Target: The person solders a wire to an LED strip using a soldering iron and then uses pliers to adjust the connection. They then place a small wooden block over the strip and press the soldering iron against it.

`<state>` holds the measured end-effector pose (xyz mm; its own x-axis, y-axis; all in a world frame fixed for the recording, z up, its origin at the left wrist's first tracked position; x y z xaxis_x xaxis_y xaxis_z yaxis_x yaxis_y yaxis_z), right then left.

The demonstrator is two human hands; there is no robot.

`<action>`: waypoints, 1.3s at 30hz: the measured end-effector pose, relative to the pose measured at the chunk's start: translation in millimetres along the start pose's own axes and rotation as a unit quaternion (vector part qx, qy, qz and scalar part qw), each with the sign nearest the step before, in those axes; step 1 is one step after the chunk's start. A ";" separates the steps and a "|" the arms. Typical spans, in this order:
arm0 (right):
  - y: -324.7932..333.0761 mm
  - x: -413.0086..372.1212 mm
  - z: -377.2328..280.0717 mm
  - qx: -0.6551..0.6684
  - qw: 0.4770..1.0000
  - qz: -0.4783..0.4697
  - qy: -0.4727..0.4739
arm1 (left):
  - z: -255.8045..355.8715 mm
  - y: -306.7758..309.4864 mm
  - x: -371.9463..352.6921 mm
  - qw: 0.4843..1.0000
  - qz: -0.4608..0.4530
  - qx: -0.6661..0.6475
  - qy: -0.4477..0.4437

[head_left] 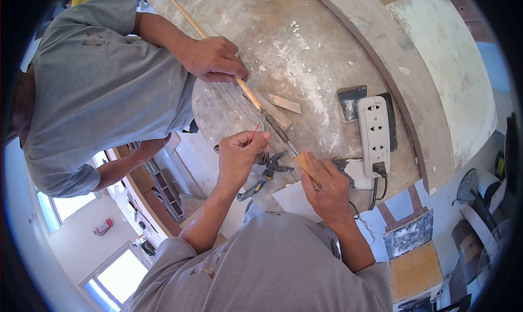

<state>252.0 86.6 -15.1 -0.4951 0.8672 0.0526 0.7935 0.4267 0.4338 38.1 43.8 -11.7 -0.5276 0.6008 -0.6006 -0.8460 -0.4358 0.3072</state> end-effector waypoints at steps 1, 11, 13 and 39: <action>0.5 0.5 -0.5 -0.001 1.000 -0.003 -0.002 | -0.2 -0.2 0.2 1.000 0.001 -0.003 0.002; 0.3 1.8 -1.4 0.022 1.000 -0.015 0.004 | -0.7 0.0 0.5 1.000 0.002 -0.008 0.001; 0.2 2.0 -1.8 0.020 1.000 -0.016 0.006 | -1.2 0.4 0.4 1.000 -0.002 -0.010 0.004; -1.3 -0.5 0.1 0.008 1.000 0.005 0.000 | 2.2 2.3 -0.5 1.000 -0.001 -0.013 -0.001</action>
<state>251.3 85.6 -15.8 -0.4879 0.8711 0.0565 0.8034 0.4228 0.4193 36.3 43.9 -9.1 -0.5269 0.6031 -0.5989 -0.8443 -0.4521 0.2875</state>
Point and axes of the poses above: each hand's wrist, its own x-axis towards the middle knuckle, its own y-axis out of the back of the hand, z = x × y, the point moved 5 cm from there along x, towards the middle knuckle
